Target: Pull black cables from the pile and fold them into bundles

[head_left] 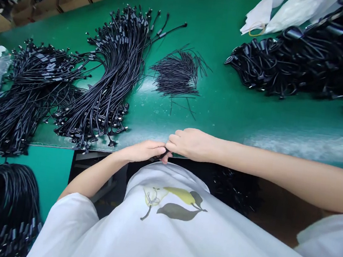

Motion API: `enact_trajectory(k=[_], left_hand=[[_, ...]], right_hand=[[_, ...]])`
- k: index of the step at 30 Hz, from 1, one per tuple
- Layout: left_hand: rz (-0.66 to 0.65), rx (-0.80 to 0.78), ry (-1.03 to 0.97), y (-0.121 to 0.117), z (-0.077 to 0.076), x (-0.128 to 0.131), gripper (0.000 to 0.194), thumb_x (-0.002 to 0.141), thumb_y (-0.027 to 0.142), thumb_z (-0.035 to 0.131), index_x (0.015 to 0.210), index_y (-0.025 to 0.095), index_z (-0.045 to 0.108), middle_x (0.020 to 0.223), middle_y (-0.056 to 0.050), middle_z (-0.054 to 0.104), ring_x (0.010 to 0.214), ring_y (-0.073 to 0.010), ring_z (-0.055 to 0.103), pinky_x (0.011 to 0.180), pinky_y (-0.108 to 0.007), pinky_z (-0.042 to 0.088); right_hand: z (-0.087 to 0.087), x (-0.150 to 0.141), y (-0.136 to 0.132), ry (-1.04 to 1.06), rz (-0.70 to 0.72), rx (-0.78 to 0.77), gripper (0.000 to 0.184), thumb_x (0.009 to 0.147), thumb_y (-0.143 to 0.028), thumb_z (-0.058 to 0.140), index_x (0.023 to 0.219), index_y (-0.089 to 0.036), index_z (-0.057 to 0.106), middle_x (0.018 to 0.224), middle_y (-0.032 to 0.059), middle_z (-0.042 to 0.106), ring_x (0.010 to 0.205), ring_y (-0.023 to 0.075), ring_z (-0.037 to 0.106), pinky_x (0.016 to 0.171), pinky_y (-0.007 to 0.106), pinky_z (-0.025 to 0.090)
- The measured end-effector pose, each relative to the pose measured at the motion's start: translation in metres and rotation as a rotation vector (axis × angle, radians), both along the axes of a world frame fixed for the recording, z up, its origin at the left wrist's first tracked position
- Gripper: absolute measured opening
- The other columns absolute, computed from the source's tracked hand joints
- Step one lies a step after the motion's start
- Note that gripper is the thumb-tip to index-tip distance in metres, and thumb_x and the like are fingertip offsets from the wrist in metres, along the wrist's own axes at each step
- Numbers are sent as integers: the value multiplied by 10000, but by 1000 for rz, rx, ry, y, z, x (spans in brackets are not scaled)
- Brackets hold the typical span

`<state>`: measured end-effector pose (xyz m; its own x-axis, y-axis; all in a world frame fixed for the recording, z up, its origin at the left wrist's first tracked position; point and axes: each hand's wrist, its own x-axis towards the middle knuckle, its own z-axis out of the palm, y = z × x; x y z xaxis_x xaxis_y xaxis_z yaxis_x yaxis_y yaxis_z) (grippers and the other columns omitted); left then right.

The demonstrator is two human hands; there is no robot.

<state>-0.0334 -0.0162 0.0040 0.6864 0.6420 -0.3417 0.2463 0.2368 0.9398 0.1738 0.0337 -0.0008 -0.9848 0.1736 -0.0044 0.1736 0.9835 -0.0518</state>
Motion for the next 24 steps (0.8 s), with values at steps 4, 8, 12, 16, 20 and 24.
enact_trajectory(k=[4, 8, 12, 16, 20, 24], left_hand=[[54, 35, 94, -4, -10, 3, 418, 936, 533, 376, 835, 169, 556, 631, 12, 493, 573, -142, 494, 610, -284, 435], [69, 546, 464, -12, -16, 11, 285, 971, 344, 352, 807, 188, 525, 713, -30, 543, 673, -180, 527, 679, -302, 426], [-77, 805, 706, -13, -13, 15, 246, 974, 275, 345, 851, 180, 535, 836, -89, 605, 822, -230, 563, 761, -339, 443], [-133, 514, 587, -3, -7, 12, 268, 992, 298, 304, 918, 180, 534, 883, -59, 636, 806, -189, 574, 767, -314, 448], [-78, 114, 231, 8, -9, 9, 297, 969, 383, 388, 873, 164, 564, 808, -30, 622, 766, -145, 565, 781, -285, 441], [71, -384, -146, 10, -18, 5, 415, 809, 538, 642, 885, 134, 588, 669, 24, 493, 642, -128, 533, 674, -291, 466]], right_hand=[[0, 0, -2, -4, -61, -49, 192, 976, -189, 414, 878, -156, 576, 811, 70, 599, 680, 164, 503, 555, 302, 181], [11, 3, 2, -97, -259, -400, 192, 963, -282, 477, 941, -139, 602, 866, 84, 650, 711, 171, 562, 586, 278, 274], [17, 4, 6, -240, -273, -809, 297, 998, -305, 371, 914, -154, 613, 808, 43, 682, 617, 127, 574, 578, 248, 317], [6, 1, -3, -174, -290, -404, 209, 950, -166, 404, 963, -136, 611, 856, 86, 690, 692, 178, 602, 542, 279, 224], [0, 1, -11, -157, -224, -223, 169, 926, -133, 430, 917, -144, 599, 814, 78, 671, 683, 193, 588, 533, 296, 162], [6, 4, -6, -72, -165, -136, 155, 932, -142, 439, 872, -145, 581, 789, 77, 634, 672, 183, 547, 536, 306, 148]])
